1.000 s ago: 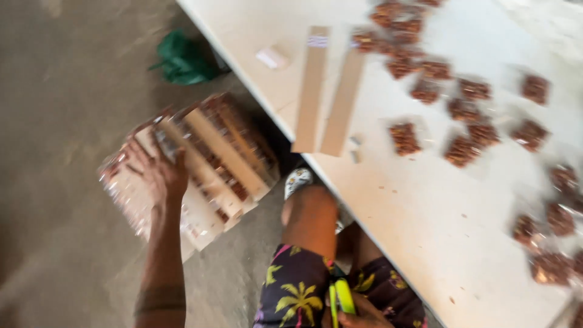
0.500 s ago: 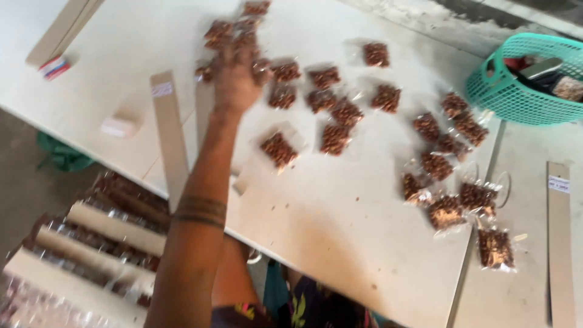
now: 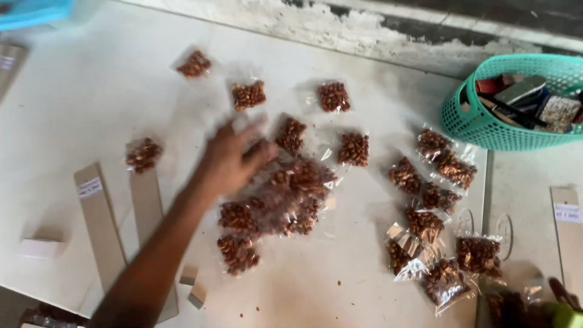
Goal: Stapling small plastic bags of nuts onto cardboard display strips using a manual stapler.
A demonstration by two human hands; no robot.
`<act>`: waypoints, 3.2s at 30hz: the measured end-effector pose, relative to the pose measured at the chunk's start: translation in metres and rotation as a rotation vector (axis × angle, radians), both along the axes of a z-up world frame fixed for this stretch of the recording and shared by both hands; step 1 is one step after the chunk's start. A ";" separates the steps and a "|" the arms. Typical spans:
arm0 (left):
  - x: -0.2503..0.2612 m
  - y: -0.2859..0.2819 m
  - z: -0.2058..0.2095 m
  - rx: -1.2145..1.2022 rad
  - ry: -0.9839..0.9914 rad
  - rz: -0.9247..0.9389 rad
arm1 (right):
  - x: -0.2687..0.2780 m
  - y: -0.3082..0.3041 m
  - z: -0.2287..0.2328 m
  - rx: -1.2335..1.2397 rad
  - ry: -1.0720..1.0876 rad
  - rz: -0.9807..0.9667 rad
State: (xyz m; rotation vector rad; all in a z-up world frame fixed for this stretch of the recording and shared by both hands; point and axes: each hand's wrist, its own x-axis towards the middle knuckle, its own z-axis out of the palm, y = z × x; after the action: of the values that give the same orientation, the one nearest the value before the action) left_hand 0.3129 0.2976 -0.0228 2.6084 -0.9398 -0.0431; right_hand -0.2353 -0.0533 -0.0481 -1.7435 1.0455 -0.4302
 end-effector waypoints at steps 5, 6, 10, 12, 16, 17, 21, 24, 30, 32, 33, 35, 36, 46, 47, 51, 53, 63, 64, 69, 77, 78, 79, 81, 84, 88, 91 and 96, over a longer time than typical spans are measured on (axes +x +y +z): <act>0.130 -0.025 0.023 0.162 -0.173 0.288 | 0.064 0.049 0.013 -0.212 0.015 -0.171; 0.129 -0.028 0.023 0.182 0.018 0.336 | 0.071 0.055 0.017 -0.241 0.182 -0.130; 0.058 -0.058 0.026 0.149 0.187 0.027 | 0.113 0.092 0.058 -0.216 0.179 0.022; -0.004 -0.064 0.069 0.278 0.317 -0.091 | 0.130 0.108 0.068 -0.040 0.221 -0.019; -0.072 -0.087 0.133 0.568 0.456 -0.281 | 0.154 0.139 0.087 -0.048 -0.016 0.406; -0.085 -0.117 0.117 0.565 0.457 -0.291 | 0.146 0.130 0.079 -0.051 -0.010 0.398; -0.163 -0.229 0.061 -0.123 -0.114 -0.428 | 0.075 0.063 0.045 0.002 -0.058 -0.055; -0.197 -0.276 0.012 -0.084 -0.146 -0.536 | 0.016 0.022 0.039 -0.379 0.230 -0.152; -0.211 -0.189 0.028 0.062 -0.159 -0.719 | -0.004 0.031 0.046 -0.743 0.505 0.091; -0.222 -0.136 0.049 0.068 -0.082 -0.772 | -0.014 0.031 0.044 -0.758 0.469 0.135; -0.226 -0.112 0.058 -0.028 -0.119 -0.708 | -0.017 0.024 0.041 -0.785 0.497 0.115; -0.252 -0.069 0.065 -0.118 -0.161 -0.641 | -0.022 0.015 0.039 -0.811 0.518 0.095; -0.274 -0.050 0.063 -0.269 -0.132 -0.492 | -0.026 0.012 0.041 -0.726 0.567 0.052; -0.410 0.049 0.010 -0.173 -0.109 -0.498 | -0.096 0.016 0.023 -0.667 0.601 -0.012; -0.411 0.052 0.009 -0.178 -0.109 -0.503 | -0.095 0.023 0.038 -0.670 0.604 -0.019; -0.417 0.060 0.002 -0.337 -0.240 -0.620 | -0.109 0.032 0.063 -0.329 0.641 -0.082; -0.422 0.060 0.005 -0.417 -0.209 -0.689 | -0.126 0.034 0.062 -0.270 0.582 -0.118; -0.424 -0.011 0.070 -0.797 0.810 -0.351 | -0.020 0.130 0.063 0.215 -0.488 -0.115; -0.424 -0.020 0.066 -0.787 0.857 -0.333 | -0.001 0.142 0.066 0.242 -0.517 -0.050; -0.419 -0.031 0.046 -0.956 0.856 -0.111 | 0.043 0.174 0.071 0.352 -0.654 0.035; -0.426 -0.018 0.049 -0.889 0.793 0.003 | 0.035 0.161 0.058 0.297 -0.480 0.254; -0.426 -0.018 0.051 -0.891 0.800 0.012 | 0.033 0.161 0.056 0.273 -0.475 0.268; -0.428 -0.017 0.051 -0.892 0.811 0.024 | 0.030 0.161 0.054 0.250 -0.468 0.284; -0.429 -0.017 0.056 -0.896 0.820 0.022 | 0.031 0.160 0.054 0.243 -0.457 0.266; -0.427 -0.018 0.056 -0.881 0.806 0.015 | 0.030 0.161 0.058 0.236 -0.449 0.247; -0.421 -0.013 0.056 -0.820 0.766 0.008 | 0.029 0.158 0.052 0.229 -0.456 0.297; -0.421 -0.007 0.060 -0.761 0.737 0.013 | 0.031 0.154 0.058 0.183 -0.433 0.363; -0.418 -0.004 0.067 -0.726 0.718 -0.003 | 0.032 0.158 0.073 0.170 -0.428 0.434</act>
State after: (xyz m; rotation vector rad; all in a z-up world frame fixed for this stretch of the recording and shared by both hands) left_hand -0.1053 0.2936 0.0438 1.7124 -0.5442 -0.5006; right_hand -0.2031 0.1048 0.0251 -1.5767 0.3740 -0.3998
